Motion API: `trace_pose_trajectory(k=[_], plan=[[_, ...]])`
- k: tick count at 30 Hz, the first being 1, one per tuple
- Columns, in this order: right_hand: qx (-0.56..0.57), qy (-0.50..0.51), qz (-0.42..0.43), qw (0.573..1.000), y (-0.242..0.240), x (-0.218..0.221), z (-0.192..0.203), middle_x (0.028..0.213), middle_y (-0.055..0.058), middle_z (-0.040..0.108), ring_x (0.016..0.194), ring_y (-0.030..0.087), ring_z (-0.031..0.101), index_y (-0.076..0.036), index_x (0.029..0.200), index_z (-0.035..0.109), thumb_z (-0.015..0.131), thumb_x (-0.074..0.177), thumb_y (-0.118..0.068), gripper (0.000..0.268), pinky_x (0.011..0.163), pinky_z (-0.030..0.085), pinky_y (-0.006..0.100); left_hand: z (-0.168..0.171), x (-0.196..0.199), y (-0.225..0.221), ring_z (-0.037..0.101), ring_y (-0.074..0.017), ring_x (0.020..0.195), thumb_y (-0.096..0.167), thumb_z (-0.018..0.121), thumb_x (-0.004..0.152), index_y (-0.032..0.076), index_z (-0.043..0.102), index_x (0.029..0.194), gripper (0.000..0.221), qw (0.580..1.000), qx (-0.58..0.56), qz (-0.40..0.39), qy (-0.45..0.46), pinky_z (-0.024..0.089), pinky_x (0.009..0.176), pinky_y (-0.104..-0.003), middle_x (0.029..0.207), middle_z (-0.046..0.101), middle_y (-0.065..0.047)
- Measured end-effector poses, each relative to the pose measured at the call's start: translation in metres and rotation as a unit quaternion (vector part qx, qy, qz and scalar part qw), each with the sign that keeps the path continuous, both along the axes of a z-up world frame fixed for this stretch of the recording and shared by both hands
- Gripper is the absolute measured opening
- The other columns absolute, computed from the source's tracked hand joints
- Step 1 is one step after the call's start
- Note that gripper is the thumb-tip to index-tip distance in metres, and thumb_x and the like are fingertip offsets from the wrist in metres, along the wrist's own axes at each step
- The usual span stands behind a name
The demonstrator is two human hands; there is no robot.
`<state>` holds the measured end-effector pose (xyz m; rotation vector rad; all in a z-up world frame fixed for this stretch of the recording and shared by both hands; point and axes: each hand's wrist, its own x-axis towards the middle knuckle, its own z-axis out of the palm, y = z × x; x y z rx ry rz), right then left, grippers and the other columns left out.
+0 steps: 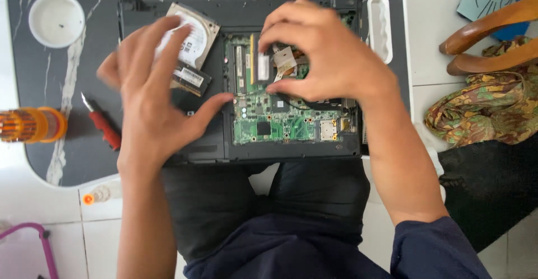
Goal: Internal cleaning and final checks of a laptop, including reseating RAM and cleaning the hard drive.
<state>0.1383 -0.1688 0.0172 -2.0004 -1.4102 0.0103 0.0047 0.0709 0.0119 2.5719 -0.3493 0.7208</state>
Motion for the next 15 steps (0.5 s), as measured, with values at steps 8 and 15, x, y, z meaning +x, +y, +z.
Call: trace_pose_trajectory(k=[8,15], plan=[[0.053,-0.02,-0.046,0.997,-0.052,0.028,0.004,0.12,0.024,0.07,0.101,0.033,0.064,0.014,0.127,0.069,0.098,0.09,0.004,0.048,0.097,0.054,0.043,-0.014,-0.009,0.003,0.048,-0.0368,0.123,0.026,0.095,0.087,-0.006,0.062,0.142,0.071,0.999,0.005,0.039,0.022,0.023,0.104,-0.051,0.145,0.055,-0.02],[-0.024,0.001,-0.05,0.998,-0.059,0.03,0.003,0.129,0.025,0.067,0.1,0.033,0.063,0.015,0.121,0.071,0.093,0.081,0.008,0.046,0.096,0.055,0.043,-0.013,-0.005,-0.002,0.051,-0.0379,0.12,0.018,0.09,0.091,-0.01,0.068,0.134,0.056,0.999,0.001,0.023,0.038,0.026,0.105,-0.05,0.141,0.057,-0.021]])
